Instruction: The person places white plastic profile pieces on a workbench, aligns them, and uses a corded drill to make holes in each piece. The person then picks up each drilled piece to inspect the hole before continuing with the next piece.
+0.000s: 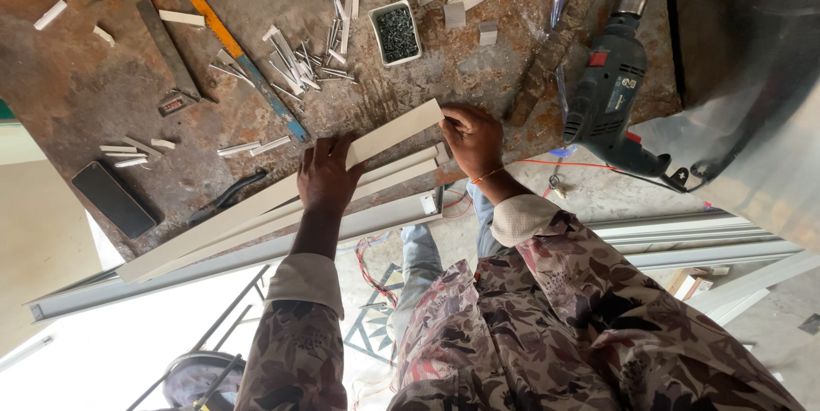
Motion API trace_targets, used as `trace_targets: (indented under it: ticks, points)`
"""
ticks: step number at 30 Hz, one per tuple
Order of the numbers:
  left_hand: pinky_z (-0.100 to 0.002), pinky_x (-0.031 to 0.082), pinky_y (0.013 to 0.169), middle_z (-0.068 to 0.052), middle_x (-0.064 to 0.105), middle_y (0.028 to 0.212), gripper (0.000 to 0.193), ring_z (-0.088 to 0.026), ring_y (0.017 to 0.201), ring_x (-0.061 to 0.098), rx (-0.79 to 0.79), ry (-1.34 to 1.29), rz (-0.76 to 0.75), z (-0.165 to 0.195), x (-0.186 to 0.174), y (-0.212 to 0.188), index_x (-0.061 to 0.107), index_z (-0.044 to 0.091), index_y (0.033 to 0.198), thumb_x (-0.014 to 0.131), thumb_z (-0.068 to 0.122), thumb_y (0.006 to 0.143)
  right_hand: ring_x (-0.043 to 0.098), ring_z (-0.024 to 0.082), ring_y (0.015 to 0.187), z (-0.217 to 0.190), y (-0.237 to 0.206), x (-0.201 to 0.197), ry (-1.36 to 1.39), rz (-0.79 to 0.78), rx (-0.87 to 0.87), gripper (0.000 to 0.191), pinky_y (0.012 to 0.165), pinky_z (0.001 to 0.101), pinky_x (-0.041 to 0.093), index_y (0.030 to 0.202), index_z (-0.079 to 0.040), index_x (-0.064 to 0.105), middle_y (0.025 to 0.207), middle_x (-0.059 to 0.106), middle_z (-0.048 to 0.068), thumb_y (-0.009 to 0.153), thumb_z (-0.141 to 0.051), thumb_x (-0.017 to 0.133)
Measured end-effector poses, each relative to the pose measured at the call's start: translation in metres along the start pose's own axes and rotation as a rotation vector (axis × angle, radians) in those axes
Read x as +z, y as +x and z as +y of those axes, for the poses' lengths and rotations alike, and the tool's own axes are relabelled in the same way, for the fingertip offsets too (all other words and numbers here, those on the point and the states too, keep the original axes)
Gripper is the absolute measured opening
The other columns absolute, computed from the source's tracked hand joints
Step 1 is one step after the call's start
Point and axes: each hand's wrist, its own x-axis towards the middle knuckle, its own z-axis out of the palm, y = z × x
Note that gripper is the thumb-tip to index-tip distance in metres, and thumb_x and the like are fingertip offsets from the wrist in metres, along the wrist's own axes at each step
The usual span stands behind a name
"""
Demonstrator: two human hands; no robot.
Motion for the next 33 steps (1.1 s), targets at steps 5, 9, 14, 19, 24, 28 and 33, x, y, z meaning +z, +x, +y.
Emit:
trace_targets:
  ticks: [5,9,14,19,24,28,33]
  points:
    - [-0.046,0.051,0.102,0.001,0.060,0.124,0.063,-0.029,0.118,0.060,0.009,-0.002,-0.003,0.000,-0.001,-0.001,0.066,0.034,0.133,0.089,0.036,0.075,0.078,0.016,0.085,0.001,-0.001,0.000,-0.031,-0.001,0.024,0.019,0.072,0.0270,0.062,0.106,-0.007,0.075,0.101,0.078,0.009,0.089,-0.002,0.078]
    - [-0.046,0.051,0.100,-0.001,0.060,0.123,0.064,-0.029,0.117,0.060,0.014,0.003,-0.002,0.000,-0.001,-0.001,0.066,0.033,0.133,0.090,0.036,0.074,0.077,0.016,0.084,0.004,-0.001,0.000,-0.035,0.004,0.021,0.020,0.071,0.0274,0.061,0.106,-0.007,0.075,0.100,0.078,0.009,0.088,-0.001,0.079]
    - [-0.046,0.050,0.102,-0.001,0.061,0.124,0.063,-0.029,0.118,0.059,0.020,-0.020,0.016,-0.001,-0.002,-0.002,0.067,0.032,0.133,0.090,0.036,0.074,0.078,0.016,0.088,0.001,0.001,0.000,0.027,-0.010,0.026,0.020,0.074,0.0257,0.064,0.108,-0.005,0.074,0.106,0.077,0.010,0.089,0.000,0.078]
    - [-0.047,0.047,0.106,-0.002,0.061,0.125,0.065,-0.031,0.119,0.057,0.049,-0.066,0.014,-0.005,-0.003,-0.001,0.066,0.028,0.135,0.089,0.038,0.076,0.078,0.015,0.091,-0.008,0.002,-0.002,0.039,-0.027,0.030,0.020,0.077,0.0258,0.065,0.109,-0.004,0.074,0.107,0.076,0.010,0.090,0.001,0.077]
    - [-0.051,0.042,0.107,-0.004,0.061,0.126,0.065,-0.032,0.120,0.055,0.082,-0.102,-0.003,-0.016,0.009,0.001,0.066,0.026,0.135,0.089,0.040,0.075,0.077,0.016,0.095,0.002,-0.002,0.002,0.092,-0.052,0.016,0.018,0.081,0.0262,0.066,0.110,-0.003,0.073,0.109,0.076,0.010,0.093,0.001,0.074]
    - [-0.051,0.040,0.108,-0.008,0.061,0.131,0.070,-0.033,0.126,0.053,0.080,-0.228,0.118,-0.023,0.019,-0.001,0.066,0.024,0.135,0.089,0.039,0.071,0.071,0.016,0.084,0.009,-0.007,0.010,0.308,-0.122,0.321,0.017,0.075,0.0302,0.059,0.117,0.000,0.071,0.097,0.075,0.009,0.101,-0.006,0.072]
    - [-0.050,0.041,0.106,0.000,0.060,0.130,0.063,-0.028,0.126,0.054,0.043,-0.176,0.208,-0.024,-0.004,-0.014,0.065,0.033,0.132,0.085,0.042,0.073,0.071,0.015,0.107,0.003,-0.006,0.008,0.345,-0.208,0.130,0.021,0.099,0.0280,0.058,0.120,0.004,0.070,0.116,0.074,0.009,0.108,-0.011,0.078]
